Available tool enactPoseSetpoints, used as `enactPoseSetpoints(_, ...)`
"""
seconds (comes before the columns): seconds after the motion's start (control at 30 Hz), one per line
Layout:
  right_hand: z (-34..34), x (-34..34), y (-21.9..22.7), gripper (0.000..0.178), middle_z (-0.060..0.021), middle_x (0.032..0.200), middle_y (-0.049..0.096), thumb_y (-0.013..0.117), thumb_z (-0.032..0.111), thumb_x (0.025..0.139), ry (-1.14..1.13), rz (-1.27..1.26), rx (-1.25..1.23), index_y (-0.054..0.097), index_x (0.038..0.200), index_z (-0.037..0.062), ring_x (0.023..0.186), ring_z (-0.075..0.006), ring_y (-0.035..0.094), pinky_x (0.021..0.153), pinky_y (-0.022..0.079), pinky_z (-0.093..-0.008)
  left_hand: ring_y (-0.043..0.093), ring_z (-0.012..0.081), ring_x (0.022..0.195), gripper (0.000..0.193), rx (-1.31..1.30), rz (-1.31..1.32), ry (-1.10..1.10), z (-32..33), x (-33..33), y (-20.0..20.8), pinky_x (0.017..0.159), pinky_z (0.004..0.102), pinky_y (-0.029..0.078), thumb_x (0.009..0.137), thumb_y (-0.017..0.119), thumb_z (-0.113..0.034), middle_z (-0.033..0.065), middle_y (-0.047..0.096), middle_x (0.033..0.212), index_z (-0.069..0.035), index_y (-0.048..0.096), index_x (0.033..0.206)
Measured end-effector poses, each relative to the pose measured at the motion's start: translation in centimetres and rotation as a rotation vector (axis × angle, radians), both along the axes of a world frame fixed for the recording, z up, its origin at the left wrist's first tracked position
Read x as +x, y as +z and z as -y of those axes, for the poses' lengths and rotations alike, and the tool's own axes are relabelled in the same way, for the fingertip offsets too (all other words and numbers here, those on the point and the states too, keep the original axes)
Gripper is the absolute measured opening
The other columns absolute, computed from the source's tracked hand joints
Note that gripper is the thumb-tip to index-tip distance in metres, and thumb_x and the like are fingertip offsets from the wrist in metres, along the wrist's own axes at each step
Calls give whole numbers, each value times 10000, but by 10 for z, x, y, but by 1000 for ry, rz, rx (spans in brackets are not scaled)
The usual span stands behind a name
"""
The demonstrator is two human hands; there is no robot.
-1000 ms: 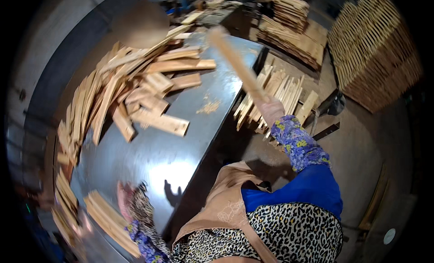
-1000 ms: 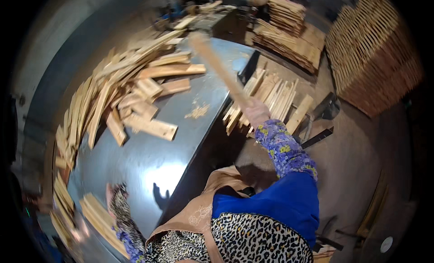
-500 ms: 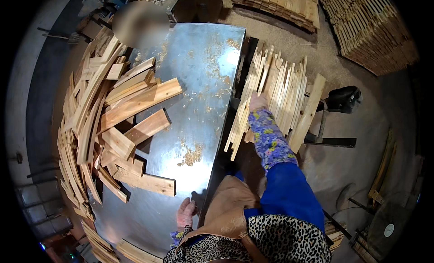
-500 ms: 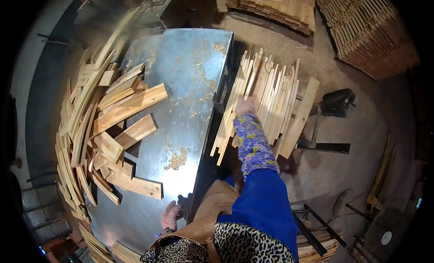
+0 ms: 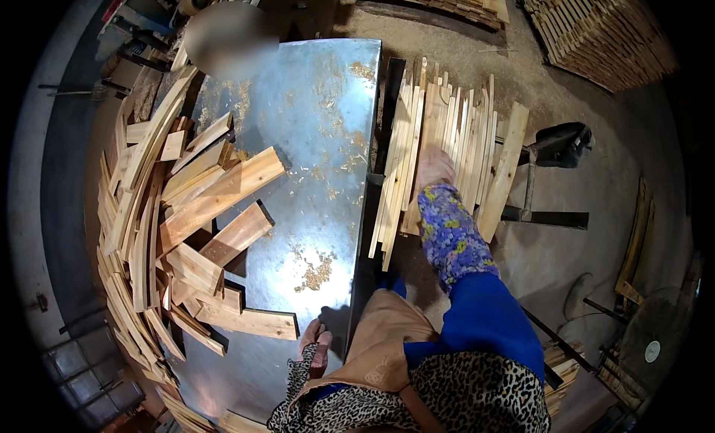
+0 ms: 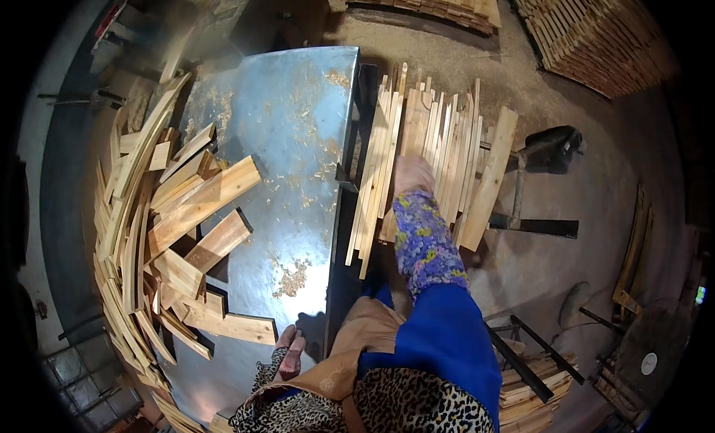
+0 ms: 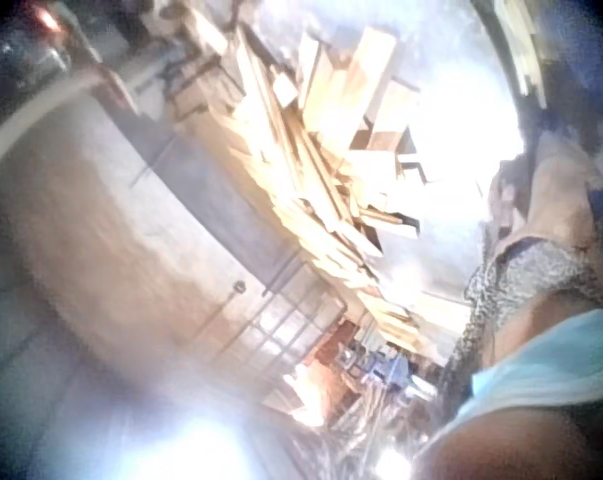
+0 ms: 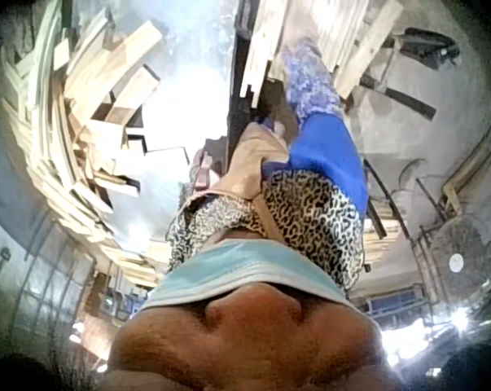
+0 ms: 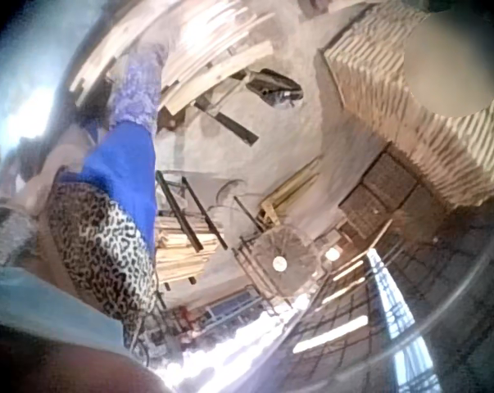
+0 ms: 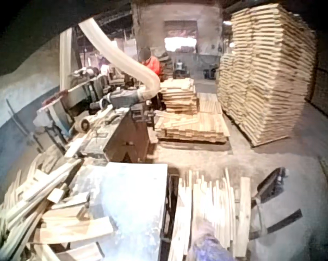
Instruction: The person sorts wooden planks on a metal table, picking them up one by one and stacking them into neat piles. The person occasionally moves stacks to different locations on the table to organize the workspace.
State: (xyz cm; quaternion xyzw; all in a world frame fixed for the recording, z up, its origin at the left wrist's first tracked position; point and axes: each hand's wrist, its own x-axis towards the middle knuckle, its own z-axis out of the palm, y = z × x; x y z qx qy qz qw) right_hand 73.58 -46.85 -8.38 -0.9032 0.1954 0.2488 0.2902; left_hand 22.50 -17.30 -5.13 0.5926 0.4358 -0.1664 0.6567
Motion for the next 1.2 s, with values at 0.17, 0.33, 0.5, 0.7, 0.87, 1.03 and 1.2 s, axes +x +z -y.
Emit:
enactPoseSetpoints(0.17, 13, 18, -74, 732, -245, 1695, 400, 504, 411, 1119, -176, -240, -64, 258, 1711, 59, 1510, -413, 491, 1259, 432, -503, 452, 343, 1538, 823, -2, -146, -69, -8, 29, 23, 1240, 400, 389, 990, 745, -150, 314, 467, 1627, 83, 317, 1653)
enactPoseSetpoints(0.33, 0, 23, -59, 703, -244, 1582, 526, 542, 471, 1111, -490, -4, 47, 426, 1608, -13, 1385, -414, 595, 1179, 494, -512, 465, 336, 1538, 832, 19, -212, -66, 5, 23, 14, 1252, 404, 383, 974, 739, -196, 293, 473, 1639, 66, 340, 1655)
enactPoseSetpoints(0.5, -28, 29, -70, 659, -234, 1522, 585, 545, 466, 1114, -55, 145, -50, 498, 1560, -17, 1359, -405, 613, 1155, 502, -496, 503, 334, 1515, 866, 22, -27, -87, 12, 4, 20, 1247, 412, 408, 982, 730, -246, 285, 497, 1628, 76, 307, 1666)
enactPoseSetpoints(0.7, 1, 12, -91, 619, -223, 1450, 655, 549, 460, 1117, -189, 619, 221, 586, 1503, -22, 1327, -393, 633, 1127, 512, -477, 599, 381, 1406, 774, 33, 276, 38, -17, -21, 37, 1188, 443, 479, 1025, 698, -426, 250, 627, 1507, 57, 456, 1579)
enactPoseSetpoints(0.87, -192, -120, 78, 595, -221, 1421, 653, 568, 362, 1113, 319, 391, 1096, 544, 1531, -62, 1232, -307, 667, 1050, 550, -413, 609, 404, 1392, 740, 254, -46, -260, -23, -49, 67, 1162, 452, 493, 1026, 673, -474, 248, 640, 1490, 18, 517, 1556)
enactPoseSetpoints(1.03, -444, -181, 157, 721, -225, 1367, 650, 557, 684, 1058, 402, -1003, 1633, 590, 1480, 102, 1283, -381, 616, 1060, 524, -567, 643, 436, 1314, 719, 401, 54, -22, -32, -73, 84, 1100, 482, 533, 1057, 643, -484, 279, 662, 1415, 28, 513, 1544)
enactPoseSetpoints(1.2, -629, -260, 198, 708, -218, 1458, 631, 610, 556, 1075, 180, -446, 1500, 489, 1546, 42, 1364, -353, 613, 1107, 530, -569, 716, 383, 1071, 433, 216, 75, 167, -72, -115, 124, 899, 500, 553, 1007, 685, -358, 274, 706, 1136, 2, 629, 1241)
